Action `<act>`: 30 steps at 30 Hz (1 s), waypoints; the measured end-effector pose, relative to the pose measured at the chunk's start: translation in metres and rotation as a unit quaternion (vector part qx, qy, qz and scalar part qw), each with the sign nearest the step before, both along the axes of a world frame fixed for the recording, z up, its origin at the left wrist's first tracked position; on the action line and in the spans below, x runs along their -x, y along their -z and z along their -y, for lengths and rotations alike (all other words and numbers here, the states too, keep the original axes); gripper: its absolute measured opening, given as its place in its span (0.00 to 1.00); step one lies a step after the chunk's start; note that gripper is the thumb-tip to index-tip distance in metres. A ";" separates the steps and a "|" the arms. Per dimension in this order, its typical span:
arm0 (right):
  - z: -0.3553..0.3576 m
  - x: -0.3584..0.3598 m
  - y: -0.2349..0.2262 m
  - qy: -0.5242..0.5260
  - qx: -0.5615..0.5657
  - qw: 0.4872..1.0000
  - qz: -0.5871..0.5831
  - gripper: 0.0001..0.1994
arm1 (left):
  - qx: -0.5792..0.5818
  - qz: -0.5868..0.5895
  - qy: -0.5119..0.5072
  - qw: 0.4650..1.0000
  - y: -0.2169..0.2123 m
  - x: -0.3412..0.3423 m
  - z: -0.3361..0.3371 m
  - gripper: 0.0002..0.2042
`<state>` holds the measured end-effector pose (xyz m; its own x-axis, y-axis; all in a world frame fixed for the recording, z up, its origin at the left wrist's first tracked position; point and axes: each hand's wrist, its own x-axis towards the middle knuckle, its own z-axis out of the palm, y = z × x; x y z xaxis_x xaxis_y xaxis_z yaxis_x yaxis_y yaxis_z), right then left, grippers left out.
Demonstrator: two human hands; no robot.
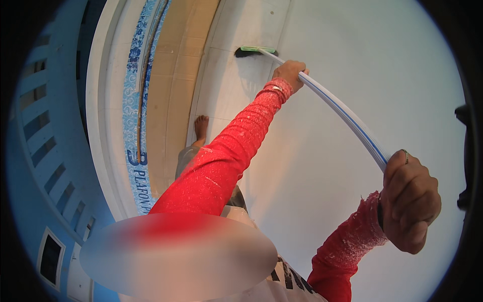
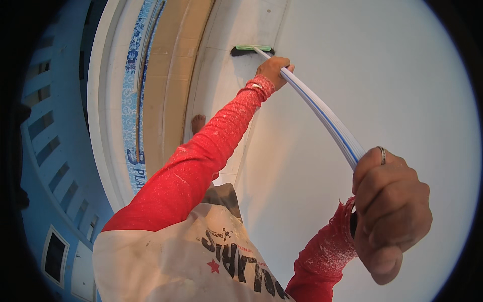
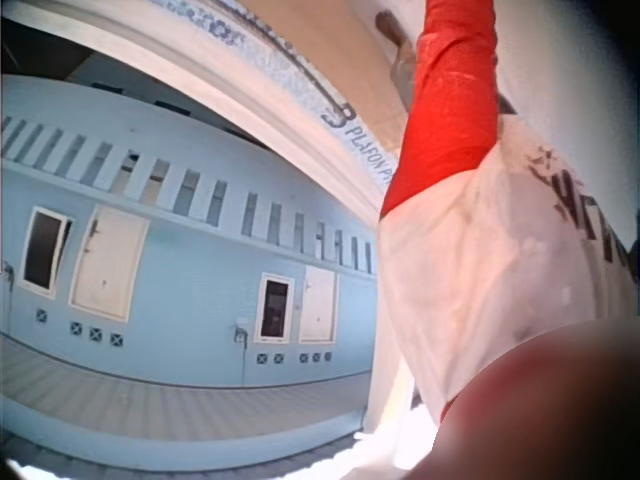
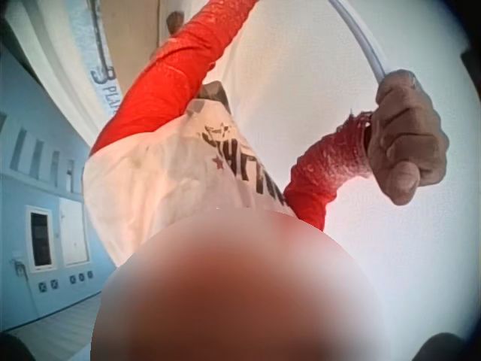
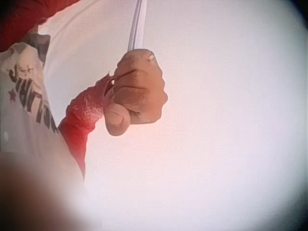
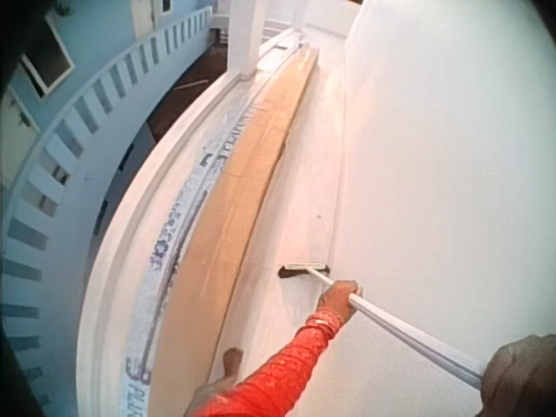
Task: The person sweeps a tiled floor with a long-handled broom, moving from a stair landing into a hallway and around a wooden scaffold. The person continues sweeping along the walls and under the scaffold, gathering visible dust and debris.
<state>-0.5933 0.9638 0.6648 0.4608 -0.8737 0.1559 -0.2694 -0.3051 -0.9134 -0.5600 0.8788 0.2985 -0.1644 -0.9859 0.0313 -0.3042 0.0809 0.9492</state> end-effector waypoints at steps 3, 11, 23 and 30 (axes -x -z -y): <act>-0.005 -0.002 -0.003 0.115 0.061 0.990 0.052 0.19 | 0.048 0.001 0.006 0.999 -0.021 -0.002 0.039 0.14; 0.055 0.000 -0.055 0.052 -0.108 0.953 0.278 0.16 | -0.092 0.048 0.059 0.993 -0.059 -0.062 -0.098 0.14; 0.145 -0.007 -0.015 0.156 0.176 0.972 -0.009 0.15 | -0.015 0.039 -0.100 0.994 -0.037 -0.034 0.182 0.18; 0.197 0.132 -0.115 -0.180 -0.033 0.971 0.151 0.24 | -0.054 0.046 -0.056 0.996 -0.105 0.059 0.092 0.15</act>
